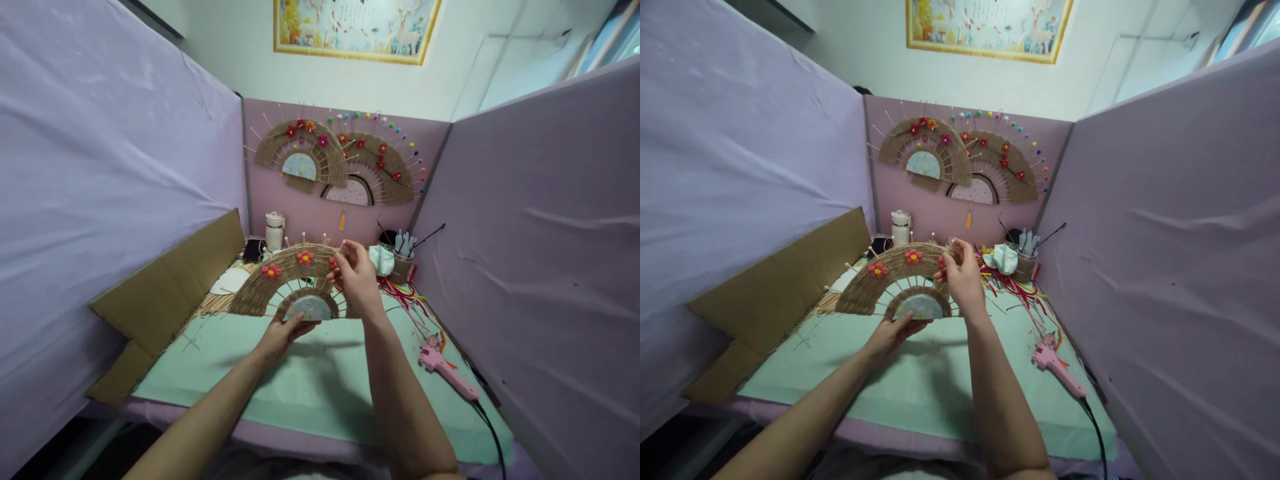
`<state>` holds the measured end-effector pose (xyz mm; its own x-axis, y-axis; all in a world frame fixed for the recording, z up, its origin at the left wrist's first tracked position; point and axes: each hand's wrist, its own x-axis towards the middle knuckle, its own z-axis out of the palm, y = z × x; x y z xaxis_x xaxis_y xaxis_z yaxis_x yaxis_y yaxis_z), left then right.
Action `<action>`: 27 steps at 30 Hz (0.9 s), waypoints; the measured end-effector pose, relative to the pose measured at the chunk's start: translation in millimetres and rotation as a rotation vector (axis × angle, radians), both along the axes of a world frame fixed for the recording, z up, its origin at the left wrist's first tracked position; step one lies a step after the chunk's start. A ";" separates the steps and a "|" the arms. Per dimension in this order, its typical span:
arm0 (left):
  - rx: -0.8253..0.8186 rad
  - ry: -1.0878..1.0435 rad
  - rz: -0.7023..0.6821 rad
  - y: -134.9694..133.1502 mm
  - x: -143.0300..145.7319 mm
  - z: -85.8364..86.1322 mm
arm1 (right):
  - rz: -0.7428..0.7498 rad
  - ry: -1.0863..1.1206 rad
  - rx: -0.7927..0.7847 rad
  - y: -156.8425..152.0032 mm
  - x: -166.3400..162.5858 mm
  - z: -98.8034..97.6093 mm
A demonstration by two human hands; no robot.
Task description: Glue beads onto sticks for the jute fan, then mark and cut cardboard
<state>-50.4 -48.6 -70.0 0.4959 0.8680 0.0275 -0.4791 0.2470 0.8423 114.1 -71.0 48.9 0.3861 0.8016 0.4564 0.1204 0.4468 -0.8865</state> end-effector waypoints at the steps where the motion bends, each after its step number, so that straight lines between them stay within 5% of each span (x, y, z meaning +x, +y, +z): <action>1: -0.002 -0.010 -0.005 0.5 0.0 -0.4 | -0.026 -0.038 0.021 -2.5 -2.8 -0.8; 5: -0.021 -0.042 0.032 2.3 -0.3 1.0 | -0.174 -0.156 0.196 -20.2 -18.1 -9.5; 9: -0.048 -0.084 0.071 4.5 -2.0 3.6 | -0.210 -0.233 0.306 -31.1 -30.6 -40.0; 17: -0.053 -0.165 0.171 13.6 -9.0 2.3 | 0.016 -0.338 0.108 -21.2 -44.2 -104.5; 22: -0.003 -0.158 0.125 17.4 -14.7 -0.4 | 0.183 -0.127 -0.136 -13.7 -46.7 -117.3; 27: 0.025 -0.138 0.073 14.8 -13.3 -0.8 | 0.224 0.118 -0.208 -7.1 -43.6 -120.0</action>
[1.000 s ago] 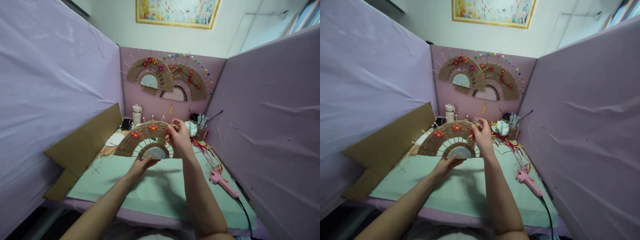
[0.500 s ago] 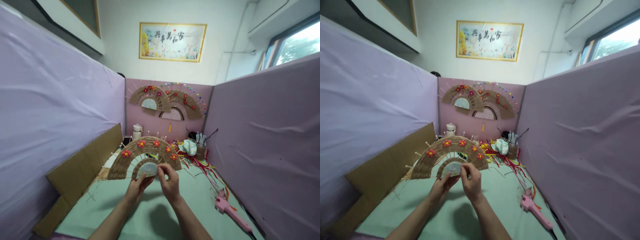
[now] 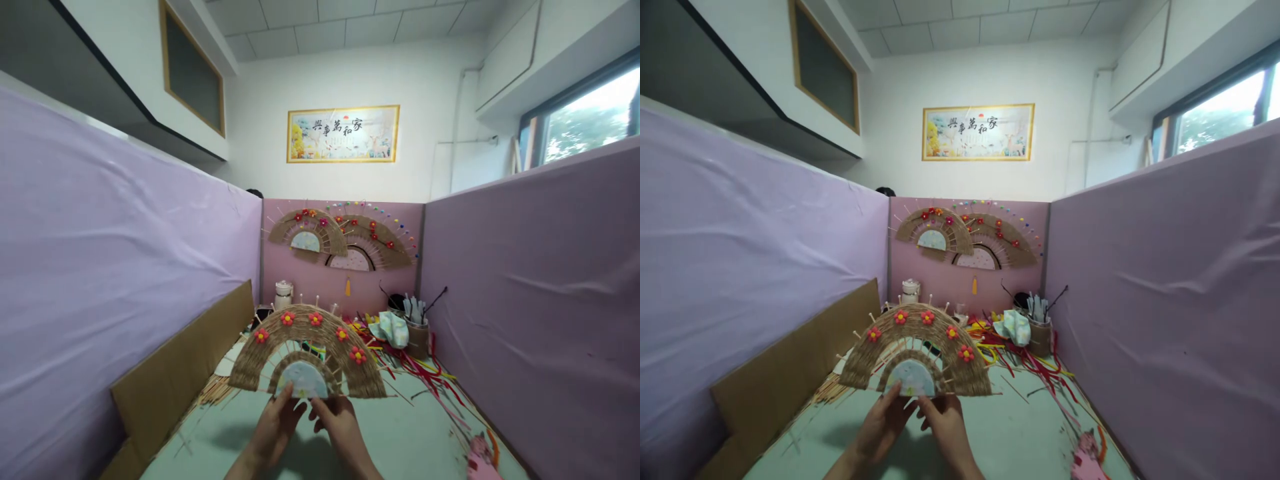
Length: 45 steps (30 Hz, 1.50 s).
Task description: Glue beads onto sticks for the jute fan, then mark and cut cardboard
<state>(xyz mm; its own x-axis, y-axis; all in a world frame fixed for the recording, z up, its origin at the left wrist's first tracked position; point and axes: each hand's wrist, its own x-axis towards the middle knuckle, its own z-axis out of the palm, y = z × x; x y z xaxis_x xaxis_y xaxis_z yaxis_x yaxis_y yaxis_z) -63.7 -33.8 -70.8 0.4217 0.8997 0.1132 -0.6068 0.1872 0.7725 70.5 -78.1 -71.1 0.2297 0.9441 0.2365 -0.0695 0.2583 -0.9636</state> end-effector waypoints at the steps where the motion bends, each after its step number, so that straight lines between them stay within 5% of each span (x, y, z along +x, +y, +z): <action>1: 0.000 0.001 0.009 -0.7 1.0 -0.1 | 0.008 0.051 -0.003 1.1 -0.1 -0.4; 11: -0.015 -0.040 0.170 -1.0 4.7 -1.3 | 0.029 0.576 0.004 7.6 -23.6 6.6; 21: 0.126 0.191 0.187 3.6 -3.2 -5.3 | 0.086 0.595 -0.004 17.7 -34.1 10.3; 32: 0.030 0.134 0.166 5.3 -0.1 -9.3 | 0.046 0.655 -0.019 12.6 -29.2 7.8; 45: -0.020 -0.107 0.109 2.1 -4.4 5.7 | 0.078 0.647 0.023 13.0 -27.3 8.0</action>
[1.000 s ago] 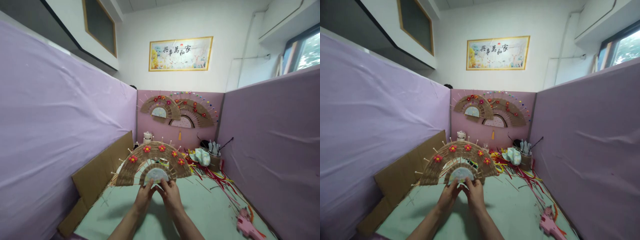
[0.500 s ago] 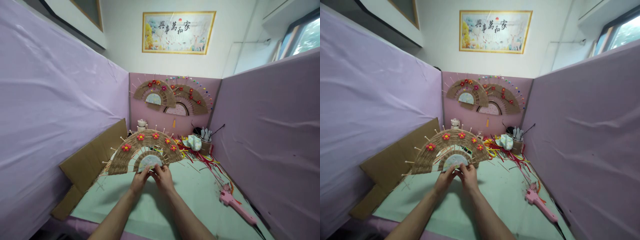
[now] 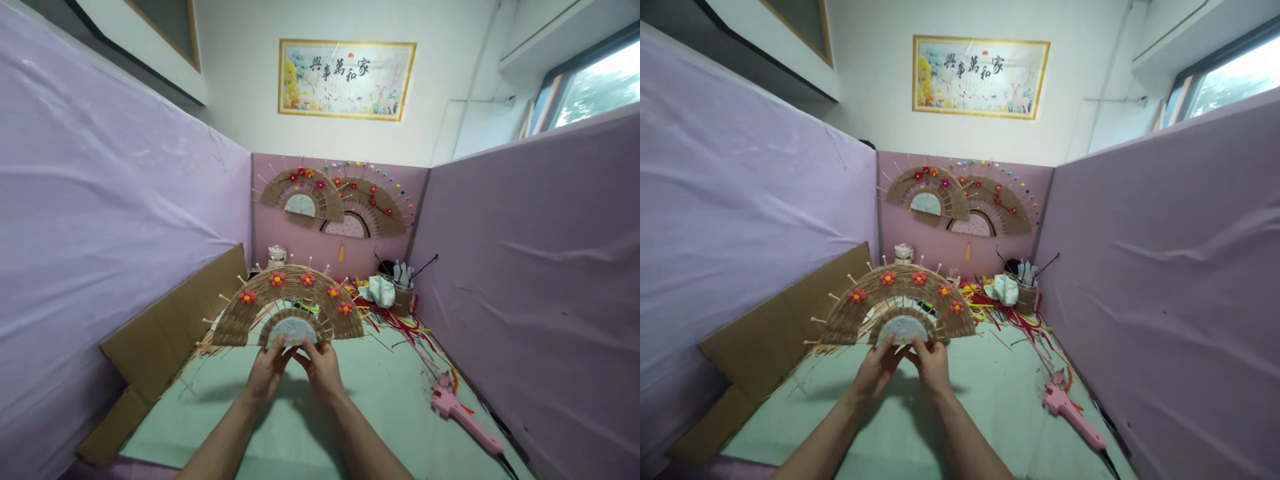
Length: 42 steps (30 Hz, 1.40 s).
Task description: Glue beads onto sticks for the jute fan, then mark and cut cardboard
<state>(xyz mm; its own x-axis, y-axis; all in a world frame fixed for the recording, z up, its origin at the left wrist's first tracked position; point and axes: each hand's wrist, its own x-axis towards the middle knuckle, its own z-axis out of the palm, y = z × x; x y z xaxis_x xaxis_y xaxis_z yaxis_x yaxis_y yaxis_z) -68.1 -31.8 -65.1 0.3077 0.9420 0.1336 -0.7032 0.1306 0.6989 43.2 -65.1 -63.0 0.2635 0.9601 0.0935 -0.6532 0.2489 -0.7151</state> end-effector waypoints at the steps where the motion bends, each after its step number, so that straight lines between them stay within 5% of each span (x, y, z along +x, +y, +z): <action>1: -0.006 -0.013 -0.005 1.0 -0.9 0.0 | 0.010 -0.006 0.012 -0.4 -0.4 0.0; 18: 0.027 0.043 -0.162 -6.6 -1.4 0.1 | 0.021 -0.090 0.075 -14.5 -1.8 -6.7; 27: 0.386 0.488 -0.395 -4.6 -5.5 -4.4 | -0.047 0.008 0.007 -39.3 19.4 -7.2; 36: 0.214 0.252 -0.421 -25.8 5.2 0.4 | -0.151 0.016 -0.023 -65.3 30.1 7.0; 42: 0.193 0.657 -0.440 -44.9 6.9 -8.0 | -0.315 -0.112 -0.012 -100.0 71.8 28.7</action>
